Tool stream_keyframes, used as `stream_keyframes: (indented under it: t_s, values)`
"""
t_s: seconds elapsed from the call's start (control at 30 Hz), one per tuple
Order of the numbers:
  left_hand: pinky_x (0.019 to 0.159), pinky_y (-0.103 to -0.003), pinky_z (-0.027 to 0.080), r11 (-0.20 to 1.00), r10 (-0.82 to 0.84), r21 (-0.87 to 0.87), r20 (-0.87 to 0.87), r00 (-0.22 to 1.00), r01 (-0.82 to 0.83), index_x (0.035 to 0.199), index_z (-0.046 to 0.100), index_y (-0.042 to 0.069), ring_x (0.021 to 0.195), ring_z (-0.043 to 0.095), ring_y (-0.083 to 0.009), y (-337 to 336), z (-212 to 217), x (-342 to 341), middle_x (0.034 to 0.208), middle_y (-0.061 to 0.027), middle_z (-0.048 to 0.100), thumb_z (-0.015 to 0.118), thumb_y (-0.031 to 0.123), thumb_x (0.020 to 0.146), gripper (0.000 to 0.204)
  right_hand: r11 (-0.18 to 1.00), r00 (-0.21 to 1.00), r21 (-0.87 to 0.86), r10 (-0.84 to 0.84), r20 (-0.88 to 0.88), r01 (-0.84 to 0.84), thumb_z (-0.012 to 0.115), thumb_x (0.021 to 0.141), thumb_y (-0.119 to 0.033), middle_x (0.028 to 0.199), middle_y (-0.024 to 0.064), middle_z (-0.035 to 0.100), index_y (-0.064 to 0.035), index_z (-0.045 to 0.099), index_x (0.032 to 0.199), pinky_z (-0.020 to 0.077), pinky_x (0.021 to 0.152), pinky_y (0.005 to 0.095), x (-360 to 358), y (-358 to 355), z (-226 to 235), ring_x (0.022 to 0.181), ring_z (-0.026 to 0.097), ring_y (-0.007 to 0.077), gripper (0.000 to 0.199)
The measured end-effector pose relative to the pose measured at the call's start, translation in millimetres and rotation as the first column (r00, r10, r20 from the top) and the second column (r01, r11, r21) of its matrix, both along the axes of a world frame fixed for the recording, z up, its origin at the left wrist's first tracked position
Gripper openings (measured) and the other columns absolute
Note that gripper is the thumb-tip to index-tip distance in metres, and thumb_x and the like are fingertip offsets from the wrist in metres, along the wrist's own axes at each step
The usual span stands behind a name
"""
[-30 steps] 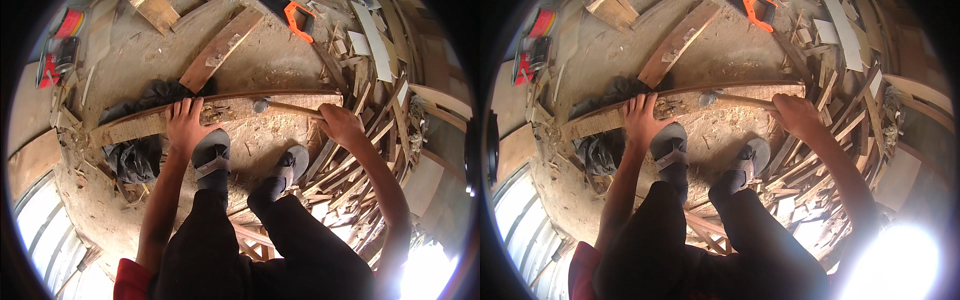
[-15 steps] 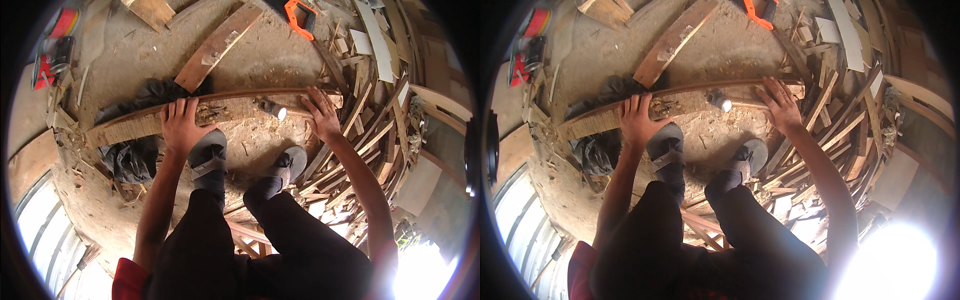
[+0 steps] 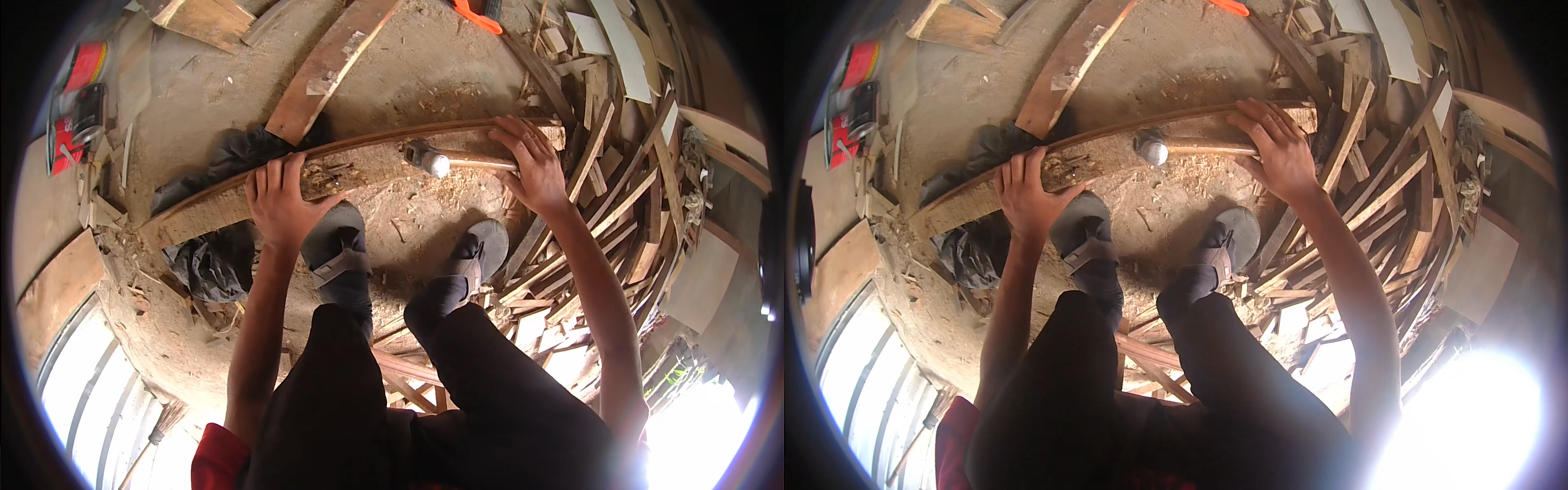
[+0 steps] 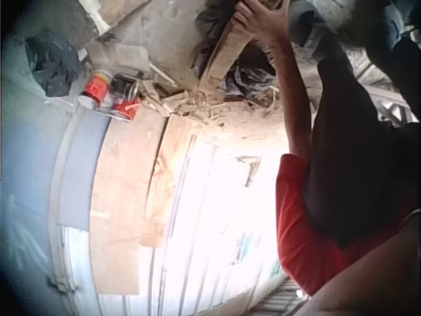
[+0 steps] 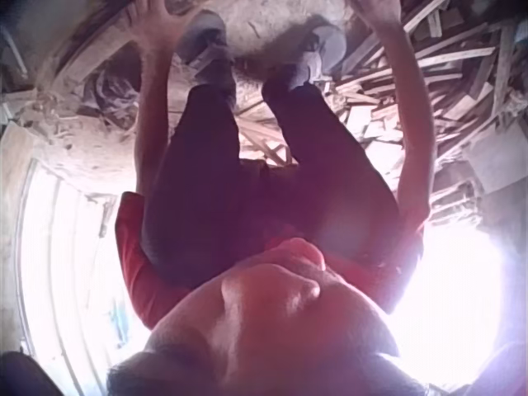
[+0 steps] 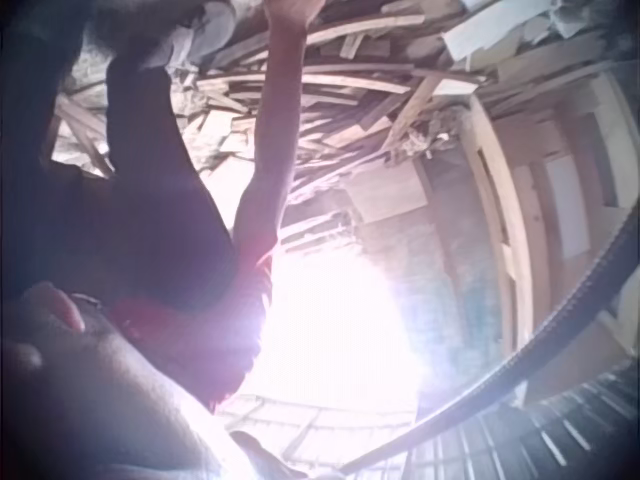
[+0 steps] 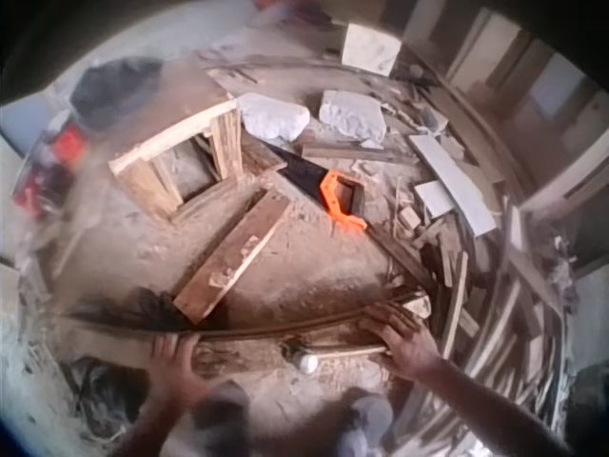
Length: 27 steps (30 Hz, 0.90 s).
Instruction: The person holds a wooden plank and uses a hammer to drive nails into it. The person repeatedly positions nails and strikes them with the hammer while sitting on the floor.
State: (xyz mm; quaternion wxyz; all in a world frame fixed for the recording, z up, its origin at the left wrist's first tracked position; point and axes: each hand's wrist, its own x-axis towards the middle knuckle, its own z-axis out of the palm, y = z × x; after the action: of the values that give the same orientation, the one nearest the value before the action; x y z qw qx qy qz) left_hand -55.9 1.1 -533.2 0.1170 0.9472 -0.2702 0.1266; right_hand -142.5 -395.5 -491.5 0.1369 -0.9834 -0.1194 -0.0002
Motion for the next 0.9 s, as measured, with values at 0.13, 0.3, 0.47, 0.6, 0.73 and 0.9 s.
stream_keyframes:
  t_s: [0.13,0.3,0.47,0.6,0.73,0.9]
  values:
    - [0.087,-0.045,0.047,1.0,0.007,0.014,0.029,1.0,-0.007,0.113,0.067,0.011,0.094,0.06,-0.0291,-1,-3,3,0.101,-0.006,0.061,0.087,0.066,0.058,0.081,1.0,1.0,-0.008,-0.01,0.026,0.01,0.083,0.076,-0.03,0.142,0.0068,0.057,-0.0158,0.056,0.133,0.0406,0.117,0.0473,0,-1,-6,0.135,0.053,0.03,0.064]
    - [0.086,-0.044,0.047,1.0,-0.007,0.014,0.064,0.998,0.006,0.112,0.067,0.012,0.094,0.06,-0.029,0,-5,1,0.1,-0.0054,0.061,0.088,0.067,0.057,0.08,1.0,0.999,-0.023,-0.019,0.047,0.02,0.083,0.076,-0.032,0.139,0.0061,0.059,-0.0159,0.057,0.13,0.0417,0.116,0.0452,-4,0,-9,0.133,0.055,0.0289,0.063]
    - [0.086,-0.046,0.047,1.0,0.021,0.018,0.037,0.999,-0.021,0.112,0.068,0.012,0.094,0.06,-0.0297,2,-3,-2,0.1,-0.0062,0.06,0.087,0.068,0.056,0.081,1.0,0.997,0.005,-0.019,0.074,0.018,0.08,0.08,-0.037,0.14,0.0058,0.058,-0.0158,0.057,0.131,0.04,0.117,0.0447,-1,2,-11,0.134,0.053,0.0274,0.059]
    - [0.086,-0.047,0.047,1.0,0.024,0.017,0.062,0.998,-0.025,0.112,0.068,0.012,0.095,0.06,-0.0315,-4,-2,2,0.099,-0.008,0.06,0.087,0.066,0.057,0.08,0.997,0.999,-0.074,-0.023,0.034,0.026,0.078,0.082,-0.039,0.146,0.004,0.053,-0.019,0.052,0.139,0.0326,0.122,0.0443,-8,-4,-18,0.141,0.046,0.023,0.067]
    - [0.086,-0.049,0.047,0.999,0.043,-0.017,0.025,0.999,-0.042,0.111,0.067,0.011,0.096,0.058,-0.0345,-8,4,-3,0.099,-0.0098,0.059,0.088,0.063,0.058,0.077,0.984,1.0,-0.178,-0.017,0.02,0.02,0.067,0.09,-0.05,0.15,0.003,0.049,-0.0188,0.05,0.143,0.0294,0.123,0.0421,-10,-9,-29,0.145,0.04,0.0237,0.064]
    - [0.091,-0.048,0.045,0.999,0.031,0.019,0.058,0.998,-0.032,0.114,0.066,0.01,0.097,0.058,-0.0336,-9,1,-4,0.1,-0.0098,0.059,0.087,0.065,0.058,0.082,0.999,0.999,-0.003,-0.036,-0.039,0.036,0.068,0.089,-0.049,0.15,0.008,0.048,-0.0162,0.052,0.137,0.027,0.124,0.0449,-9,-6,-16,0.146,0.038,0.0274,0.061]
